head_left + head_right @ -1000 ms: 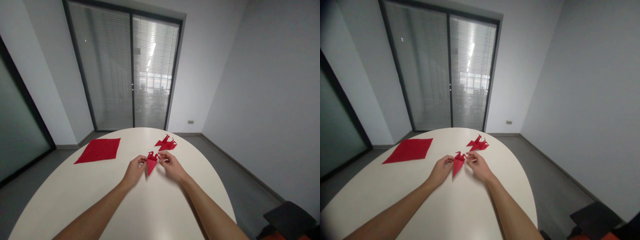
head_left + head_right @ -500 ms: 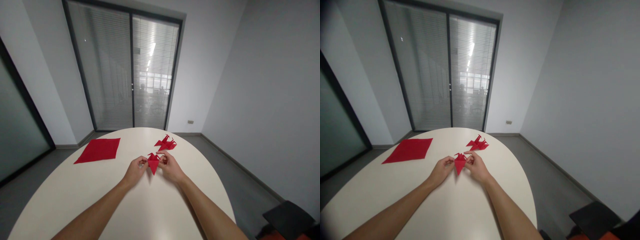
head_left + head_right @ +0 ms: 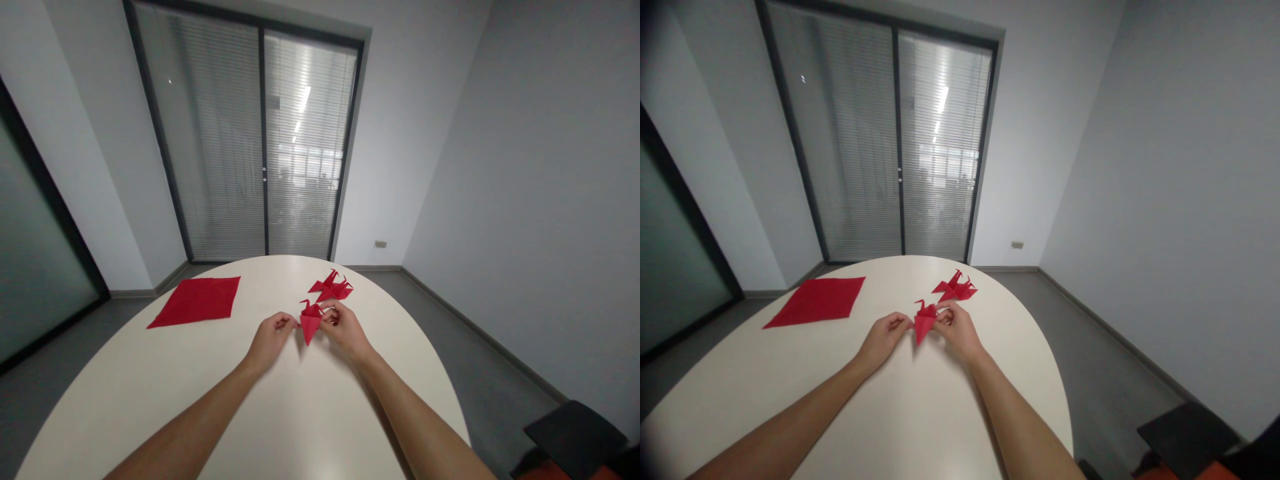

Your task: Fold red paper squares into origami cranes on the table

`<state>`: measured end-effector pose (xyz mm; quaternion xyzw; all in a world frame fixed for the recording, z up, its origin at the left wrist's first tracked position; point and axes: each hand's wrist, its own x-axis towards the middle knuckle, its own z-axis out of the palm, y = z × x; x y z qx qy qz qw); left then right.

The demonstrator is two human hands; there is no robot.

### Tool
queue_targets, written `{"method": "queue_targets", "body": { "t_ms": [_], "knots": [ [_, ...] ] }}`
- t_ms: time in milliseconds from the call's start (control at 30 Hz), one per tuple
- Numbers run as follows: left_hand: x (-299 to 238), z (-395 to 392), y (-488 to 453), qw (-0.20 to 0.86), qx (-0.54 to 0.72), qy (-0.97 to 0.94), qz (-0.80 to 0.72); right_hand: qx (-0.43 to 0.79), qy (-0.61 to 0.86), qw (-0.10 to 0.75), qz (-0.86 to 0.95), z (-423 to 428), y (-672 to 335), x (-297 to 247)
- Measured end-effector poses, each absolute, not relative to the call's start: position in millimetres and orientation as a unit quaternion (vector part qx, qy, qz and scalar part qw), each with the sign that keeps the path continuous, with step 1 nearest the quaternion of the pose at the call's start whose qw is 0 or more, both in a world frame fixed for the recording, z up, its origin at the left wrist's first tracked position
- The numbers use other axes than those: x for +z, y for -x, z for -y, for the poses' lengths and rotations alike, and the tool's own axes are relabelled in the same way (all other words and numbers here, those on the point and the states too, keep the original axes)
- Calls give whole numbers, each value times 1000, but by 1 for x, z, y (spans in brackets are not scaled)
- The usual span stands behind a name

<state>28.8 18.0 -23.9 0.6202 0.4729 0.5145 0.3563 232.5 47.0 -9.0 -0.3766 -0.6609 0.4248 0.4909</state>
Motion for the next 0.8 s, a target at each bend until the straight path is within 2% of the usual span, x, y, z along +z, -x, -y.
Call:
{"method": "queue_targets", "body": {
  "t_ms": [133, 267, 433, 667, 800],
  "knots": [
    [-27, -19, -29, 340, 507, -611, -504, 356, 422, 589, 591, -65, -258, -6],
    [-26, -17, -30, 336, 490, -626, -505, 297, 491, 629, 524, -76, -285, -8],
    [-25, -14, -31, 335, 476, -644, -496, 203, 594, 580, 519, -81, -297, -19],
    [-26, -14, -31, 329, 477, -646, -496, 126, 690, 449, 554, -84, -296, -25],
    [-25, -14, -32, 329, 471, -651, -495, 109, 720, 411, 548, -84, -294, -21]
  ]
}}
